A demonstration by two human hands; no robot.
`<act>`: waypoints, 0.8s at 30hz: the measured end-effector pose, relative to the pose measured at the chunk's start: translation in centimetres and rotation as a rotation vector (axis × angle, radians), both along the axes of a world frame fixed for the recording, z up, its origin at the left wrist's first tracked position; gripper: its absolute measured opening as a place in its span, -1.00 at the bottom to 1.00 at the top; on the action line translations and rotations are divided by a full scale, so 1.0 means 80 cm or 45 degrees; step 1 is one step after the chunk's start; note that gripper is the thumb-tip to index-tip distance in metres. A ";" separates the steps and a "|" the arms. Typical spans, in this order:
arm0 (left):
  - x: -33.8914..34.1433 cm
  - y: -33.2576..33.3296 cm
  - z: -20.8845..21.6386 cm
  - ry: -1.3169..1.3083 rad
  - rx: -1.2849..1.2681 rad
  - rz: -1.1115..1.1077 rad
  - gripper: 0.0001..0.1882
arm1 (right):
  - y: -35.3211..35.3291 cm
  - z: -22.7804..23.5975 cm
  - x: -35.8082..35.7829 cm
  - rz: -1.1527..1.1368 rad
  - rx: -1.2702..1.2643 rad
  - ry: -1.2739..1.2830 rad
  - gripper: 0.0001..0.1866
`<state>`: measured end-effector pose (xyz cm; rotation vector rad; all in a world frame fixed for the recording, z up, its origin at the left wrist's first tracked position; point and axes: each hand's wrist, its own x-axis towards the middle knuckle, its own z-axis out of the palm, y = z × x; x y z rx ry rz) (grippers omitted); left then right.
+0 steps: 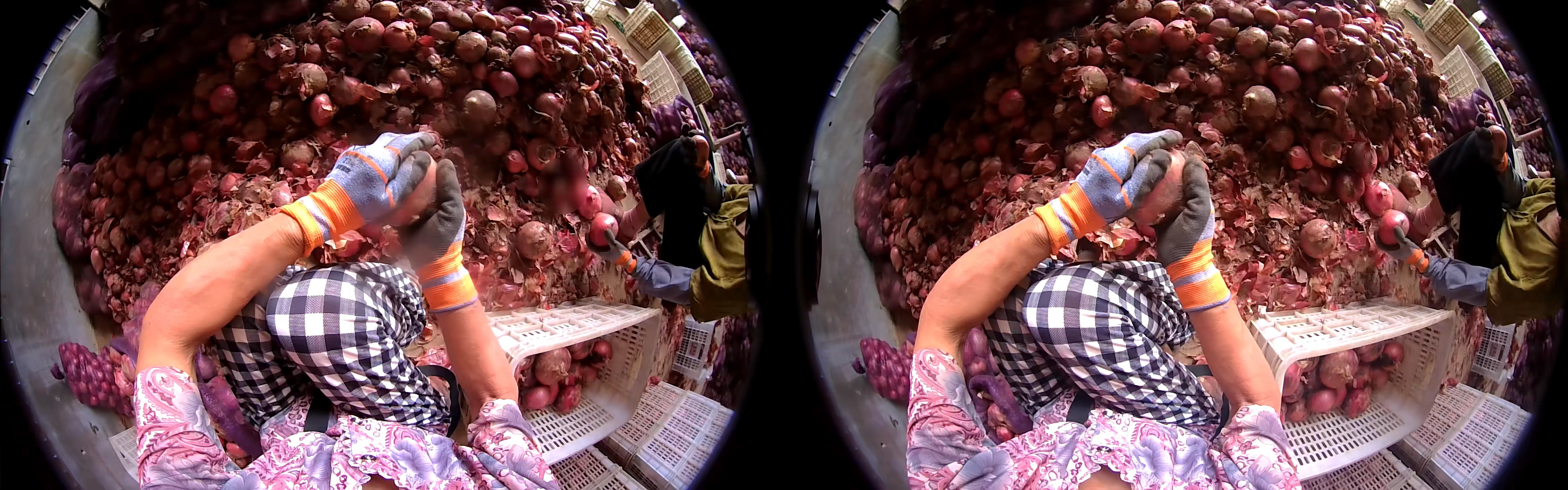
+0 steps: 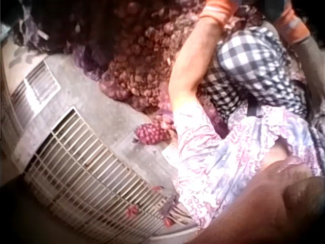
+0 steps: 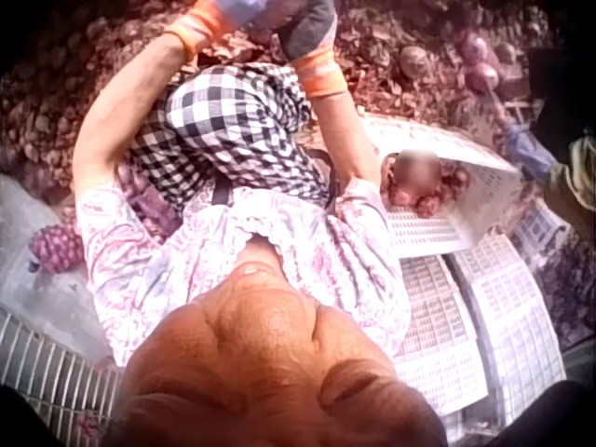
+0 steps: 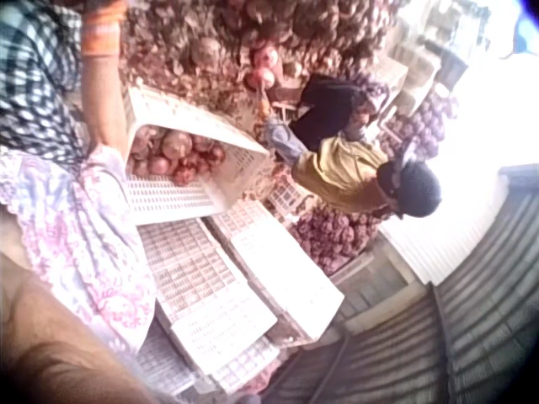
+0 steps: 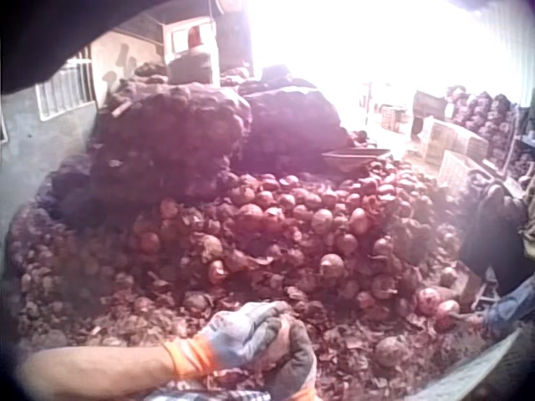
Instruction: The person sorts onions by hand, picking them from a large pile, removing loose outer skins, and placing them into mesh bags and plastic crates.
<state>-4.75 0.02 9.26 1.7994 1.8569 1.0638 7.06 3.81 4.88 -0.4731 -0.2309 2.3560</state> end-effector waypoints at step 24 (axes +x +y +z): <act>0.024 -0.007 0.033 -0.592 -0.241 -0.672 -0.54 | -0.002 -0.019 0.067 -0.085 2.357 -1.120 -0.58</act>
